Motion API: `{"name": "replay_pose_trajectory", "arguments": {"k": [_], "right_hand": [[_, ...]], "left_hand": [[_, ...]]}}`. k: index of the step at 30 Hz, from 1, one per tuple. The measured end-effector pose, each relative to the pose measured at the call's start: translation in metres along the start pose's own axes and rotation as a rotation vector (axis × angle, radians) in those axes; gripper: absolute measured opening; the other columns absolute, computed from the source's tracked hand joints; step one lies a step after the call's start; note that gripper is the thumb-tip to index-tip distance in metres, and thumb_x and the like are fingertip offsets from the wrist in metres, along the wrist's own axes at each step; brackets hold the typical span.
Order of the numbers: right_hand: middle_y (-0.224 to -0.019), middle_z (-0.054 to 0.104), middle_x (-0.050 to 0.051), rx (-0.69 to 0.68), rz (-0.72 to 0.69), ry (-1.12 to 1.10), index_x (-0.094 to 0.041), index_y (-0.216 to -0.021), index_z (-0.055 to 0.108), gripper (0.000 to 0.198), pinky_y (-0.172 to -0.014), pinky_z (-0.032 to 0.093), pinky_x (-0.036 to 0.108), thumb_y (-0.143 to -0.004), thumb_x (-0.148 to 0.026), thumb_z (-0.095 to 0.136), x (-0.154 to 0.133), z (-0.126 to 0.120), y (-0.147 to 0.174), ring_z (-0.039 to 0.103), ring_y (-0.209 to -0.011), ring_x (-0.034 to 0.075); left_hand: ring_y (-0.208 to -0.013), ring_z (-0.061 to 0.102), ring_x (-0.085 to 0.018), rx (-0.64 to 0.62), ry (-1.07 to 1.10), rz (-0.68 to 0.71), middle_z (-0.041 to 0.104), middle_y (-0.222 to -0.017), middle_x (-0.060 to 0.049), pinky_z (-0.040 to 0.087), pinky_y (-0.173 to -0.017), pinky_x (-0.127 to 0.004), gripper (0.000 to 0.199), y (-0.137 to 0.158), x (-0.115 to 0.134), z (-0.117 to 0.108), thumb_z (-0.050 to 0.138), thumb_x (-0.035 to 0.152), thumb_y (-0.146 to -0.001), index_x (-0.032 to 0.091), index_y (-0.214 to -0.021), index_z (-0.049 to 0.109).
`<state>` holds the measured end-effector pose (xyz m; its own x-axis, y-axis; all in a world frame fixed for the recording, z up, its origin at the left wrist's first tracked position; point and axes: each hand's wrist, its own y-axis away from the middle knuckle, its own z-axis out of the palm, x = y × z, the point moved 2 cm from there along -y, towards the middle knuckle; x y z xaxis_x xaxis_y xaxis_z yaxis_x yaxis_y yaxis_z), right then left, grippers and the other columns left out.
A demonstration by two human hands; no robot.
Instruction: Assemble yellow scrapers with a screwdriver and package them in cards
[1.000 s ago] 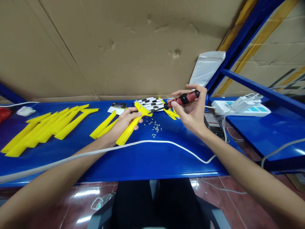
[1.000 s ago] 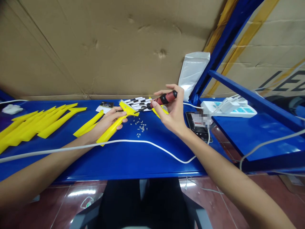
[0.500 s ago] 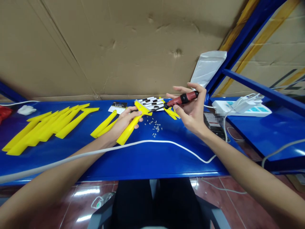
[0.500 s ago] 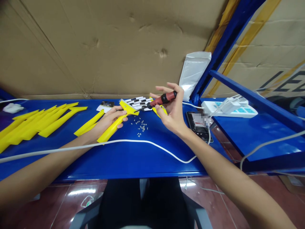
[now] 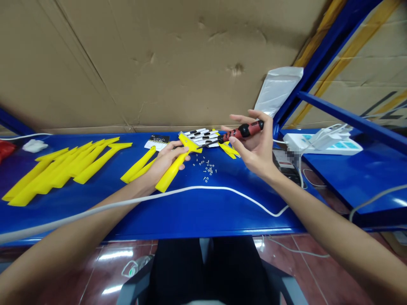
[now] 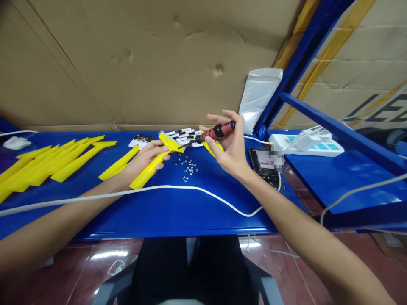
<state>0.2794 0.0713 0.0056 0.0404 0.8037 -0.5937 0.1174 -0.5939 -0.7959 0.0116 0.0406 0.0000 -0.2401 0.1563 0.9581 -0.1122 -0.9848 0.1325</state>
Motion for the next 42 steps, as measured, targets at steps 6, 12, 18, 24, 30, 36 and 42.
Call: {"name": "replay_pose_trajectory", "arguments": {"k": [6, 12, 18, 24, 30, 36, 42], "right_hand": [[-0.115, 0.076, 0.005, 0.066, -0.048, 0.102, -0.038, -0.137, 0.05, 0.07, -0.099, 0.068, 0.056, -0.085, -0.059, 0.092, 0.003, -0.007, -0.001, 0.08, -0.107, 0.03], [-0.144, 0.07, 0.01, 0.002, 0.005, -0.012, -0.04, -0.147, 0.038, 0.071, -0.107, 0.066, 0.06, -0.095, -0.063, 0.082, -0.002, 0.002, 0.0, 0.081, -0.116, 0.029], [-0.108, 0.078, 0.005, 0.071, -0.052, 0.09, -0.038, -0.137, 0.049, 0.07, -0.099, 0.07, 0.059, -0.086, -0.06, 0.091, 0.001, -0.004, 0.0, 0.083, -0.104, 0.032], [-0.144, 0.07, 0.008, -0.013, 0.006, -0.071, -0.041, -0.142, 0.042, 0.065, -0.108, 0.067, 0.061, -0.095, -0.055, 0.085, -0.006, 0.001, 0.0, 0.081, -0.118, 0.03], [-0.115, 0.075, 0.005, 0.078, -0.012, 0.03, -0.041, -0.137, 0.05, 0.074, -0.098, 0.07, 0.06, -0.082, -0.062, 0.094, 0.007, -0.005, 0.001, 0.083, -0.113, 0.037], [-0.126, 0.076, 0.005, 0.052, 0.02, -0.048, -0.041, -0.135, 0.043, 0.065, -0.111, 0.065, 0.062, -0.091, -0.055, 0.089, -0.008, 0.001, 0.0, 0.079, -0.125, 0.035], [-0.133, 0.077, 0.006, 0.05, 0.068, -0.089, -0.04, -0.138, 0.041, 0.067, -0.103, 0.069, 0.061, -0.092, -0.052, 0.089, -0.015, 0.006, 0.002, 0.084, -0.107, 0.03]], "left_hand": [[-0.075, 0.069, -0.012, -0.039, 0.008, 0.008, 0.076, -0.112, -0.01, 0.048, -0.045, -0.016, 0.03, -0.001, -0.002, 0.0, 0.082, 0.018, -0.092, 0.019, -0.117, 0.066], [-0.073, 0.069, -0.012, -0.008, 0.026, 0.004, 0.075, -0.107, -0.009, 0.049, -0.044, -0.016, 0.031, -0.001, 0.001, -0.001, 0.082, 0.016, -0.091, 0.019, -0.118, 0.064], [-0.07, 0.068, -0.011, -0.014, 0.059, -0.038, 0.074, -0.1, -0.007, 0.048, -0.044, -0.015, 0.032, -0.001, 0.002, 0.0, 0.077, 0.015, -0.095, 0.019, -0.122, 0.061], [-0.066, 0.067, -0.01, -0.005, 0.057, -0.04, 0.074, -0.098, -0.006, 0.048, -0.043, -0.015, 0.031, 0.001, 0.003, 0.002, 0.076, 0.014, -0.096, 0.019, -0.123, 0.061], [-0.065, 0.068, -0.011, -0.009, 0.063, -0.031, 0.074, -0.094, -0.006, 0.047, -0.043, -0.016, 0.03, 0.003, 0.005, 0.003, 0.075, 0.013, -0.096, 0.018, -0.122, 0.061], [-0.055, 0.063, -0.009, 0.024, 0.042, -0.063, 0.073, -0.087, -0.004, 0.047, -0.043, -0.016, 0.03, 0.007, 0.011, 0.007, 0.075, 0.015, -0.097, 0.019, -0.123, 0.062], [-0.056, 0.064, -0.01, 0.028, 0.043, -0.063, 0.074, -0.089, -0.004, 0.049, -0.044, -0.017, 0.032, 0.007, 0.013, 0.007, 0.077, 0.015, -0.096, 0.019, -0.124, 0.062]]}}
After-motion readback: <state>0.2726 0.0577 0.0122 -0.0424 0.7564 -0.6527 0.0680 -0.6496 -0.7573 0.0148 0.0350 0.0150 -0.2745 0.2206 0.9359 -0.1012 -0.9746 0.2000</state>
